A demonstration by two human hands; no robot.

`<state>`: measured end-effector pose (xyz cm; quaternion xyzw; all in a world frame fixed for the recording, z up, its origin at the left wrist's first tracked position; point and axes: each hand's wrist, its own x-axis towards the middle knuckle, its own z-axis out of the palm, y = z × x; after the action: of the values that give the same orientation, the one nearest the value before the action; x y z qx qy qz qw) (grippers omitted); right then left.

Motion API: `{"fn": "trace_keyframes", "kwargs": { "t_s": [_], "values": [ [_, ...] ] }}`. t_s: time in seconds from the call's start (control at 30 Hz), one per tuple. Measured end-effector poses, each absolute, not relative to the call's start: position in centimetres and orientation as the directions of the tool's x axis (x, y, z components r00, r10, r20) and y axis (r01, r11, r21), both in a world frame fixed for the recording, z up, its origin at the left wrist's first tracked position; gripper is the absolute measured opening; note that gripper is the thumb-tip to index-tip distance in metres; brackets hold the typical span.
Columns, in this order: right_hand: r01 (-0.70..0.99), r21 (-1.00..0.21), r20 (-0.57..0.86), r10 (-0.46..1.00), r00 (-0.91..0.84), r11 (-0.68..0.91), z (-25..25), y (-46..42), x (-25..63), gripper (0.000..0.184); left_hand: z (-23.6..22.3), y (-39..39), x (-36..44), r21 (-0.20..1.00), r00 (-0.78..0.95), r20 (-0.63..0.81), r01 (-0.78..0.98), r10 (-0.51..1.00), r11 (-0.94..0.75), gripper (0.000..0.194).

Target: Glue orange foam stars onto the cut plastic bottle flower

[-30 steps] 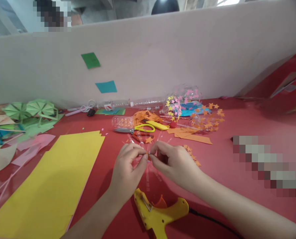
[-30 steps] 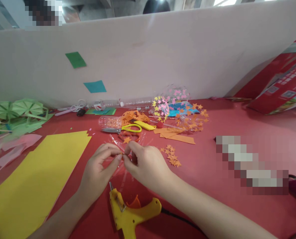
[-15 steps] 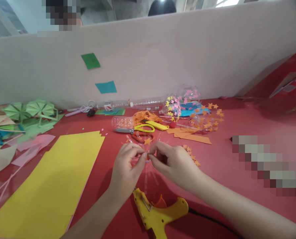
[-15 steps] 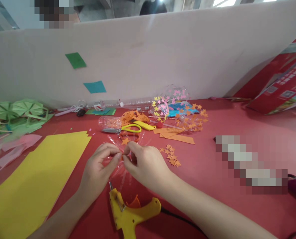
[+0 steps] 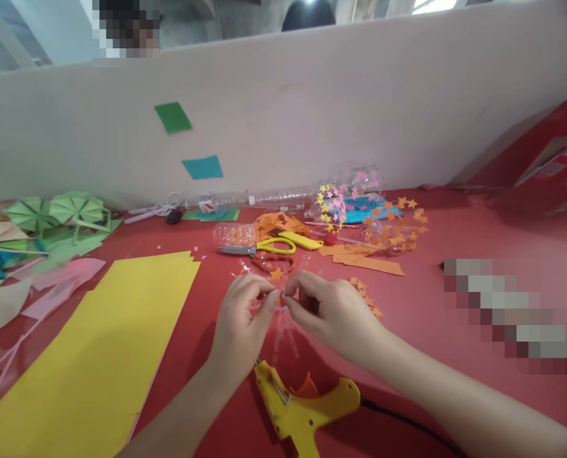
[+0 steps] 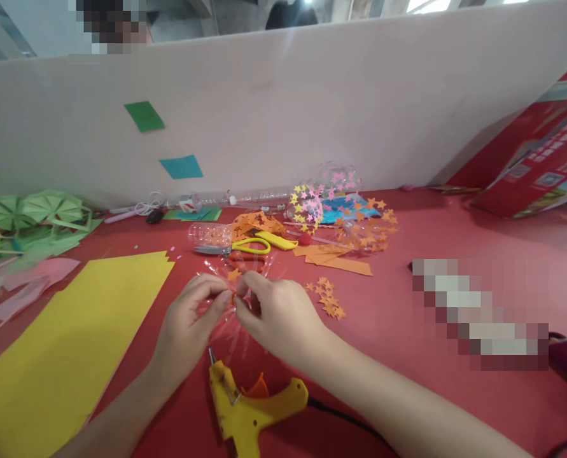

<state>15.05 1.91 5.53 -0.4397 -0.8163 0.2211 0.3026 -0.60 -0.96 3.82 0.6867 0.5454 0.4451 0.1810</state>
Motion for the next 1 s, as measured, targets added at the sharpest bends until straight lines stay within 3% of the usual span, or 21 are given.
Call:
{"fn": "trace_keyframes", "kwargs": {
  "t_s": [0.3, 0.6, 0.73, 0.87, 1.0],
  "values": [
    [0.586, -0.626, 0.291, 0.851, -0.436, 0.515, 5.8, 2.0, 15.1, 0.005, 3.9, -0.9, -0.8, 0.712, 0.031, 0.438, 0.598, 0.898, -0.368, 0.017],
    [0.583, -0.621, 0.336, 0.85, -0.406, 0.524, 6.0, 2.1, 15.6, 0.013, 3.8, -0.8, -1.2, 0.502, 0.113, 0.594, 0.721, 0.796, -0.477, 0.014],
    [0.582, -0.519, 0.41, 0.78, -0.473, 0.626, 5.6, 2.2, 15.6, 0.026, 3.9, -0.8, -1.3, 0.468, 0.131, 0.596, 0.746, 0.793, -0.475, 0.015],
    [0.624, -0.398, 0.455, 0.735, -0.502, 0.673, 5.1, 2.2, 15.4, 0.025, 3.8, -0.7, -1.5, 0.428, 0.163, 0.591, 0.767, 0.79, -0.478, 0.015],
    [0.641, -0.366, 0.472, 0.729, -0.497, 0.674, 5.1, 2.2, 15.4, 0.024, 4.1, -0.7, -1.7, 0.4, 0.117, 0.656, 0.784, 0.746, -0.475, 0.014]
  ]
}}
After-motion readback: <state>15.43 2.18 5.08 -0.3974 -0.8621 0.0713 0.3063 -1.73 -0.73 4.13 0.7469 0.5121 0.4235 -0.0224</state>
